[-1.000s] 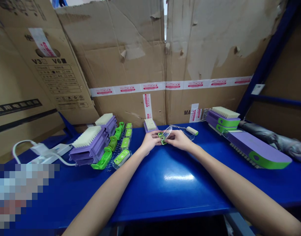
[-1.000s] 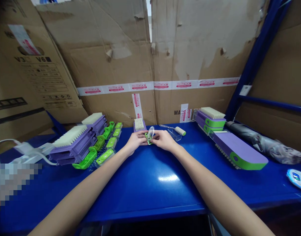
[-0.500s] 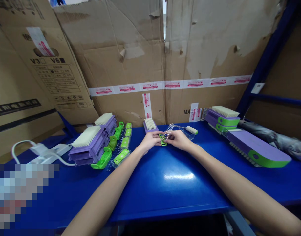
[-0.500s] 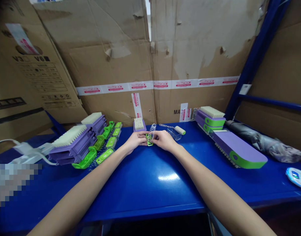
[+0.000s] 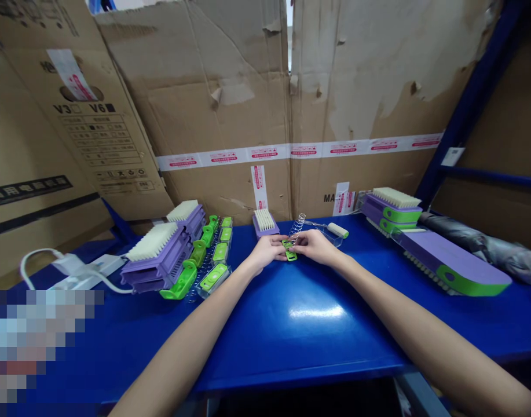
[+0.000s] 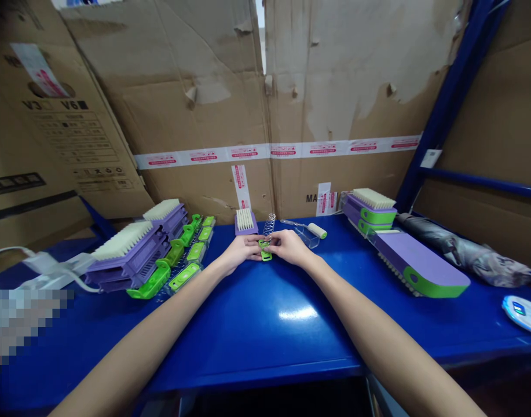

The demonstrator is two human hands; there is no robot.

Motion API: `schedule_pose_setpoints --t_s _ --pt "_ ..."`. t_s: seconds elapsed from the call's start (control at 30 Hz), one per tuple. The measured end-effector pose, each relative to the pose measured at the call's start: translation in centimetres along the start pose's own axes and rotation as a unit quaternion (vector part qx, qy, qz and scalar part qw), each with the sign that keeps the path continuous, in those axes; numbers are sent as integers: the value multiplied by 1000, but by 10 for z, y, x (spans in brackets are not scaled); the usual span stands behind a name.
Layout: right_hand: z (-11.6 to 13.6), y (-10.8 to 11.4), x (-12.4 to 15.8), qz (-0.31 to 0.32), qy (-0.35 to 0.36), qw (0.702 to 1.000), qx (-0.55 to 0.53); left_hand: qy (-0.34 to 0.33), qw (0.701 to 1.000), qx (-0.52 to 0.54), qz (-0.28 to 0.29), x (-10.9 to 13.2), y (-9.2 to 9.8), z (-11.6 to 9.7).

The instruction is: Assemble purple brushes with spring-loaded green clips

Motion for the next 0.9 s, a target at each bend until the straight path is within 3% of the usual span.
schedule_pose_setpoints --t_s 0.3,0.47,0.67,0.9 --pt "4 2 1 3 3 1000 14 2 1000 -1 -15 3 -1 -3" --pt "-3 2 -1 -21 -6 999 -37 5 1000 -23 -3 3 -2 -3" --pt "-7 -5 0 7 -29 996 -82 3 1000 -27 -5 3 -1 -2" --pt "9 1 1 -18 53 998 -3 -3 1000 -23 -5 0 0 0"
Point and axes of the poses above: each hand's wrist, its own x-axis away from the middle knuckle, its own y-axis out of the back of the hand, z = x × y, the point moved 7 cm from there along -x, towards the middle knuckle, and after that the axes turned 7 degrees about y, right-handed, at the moved point
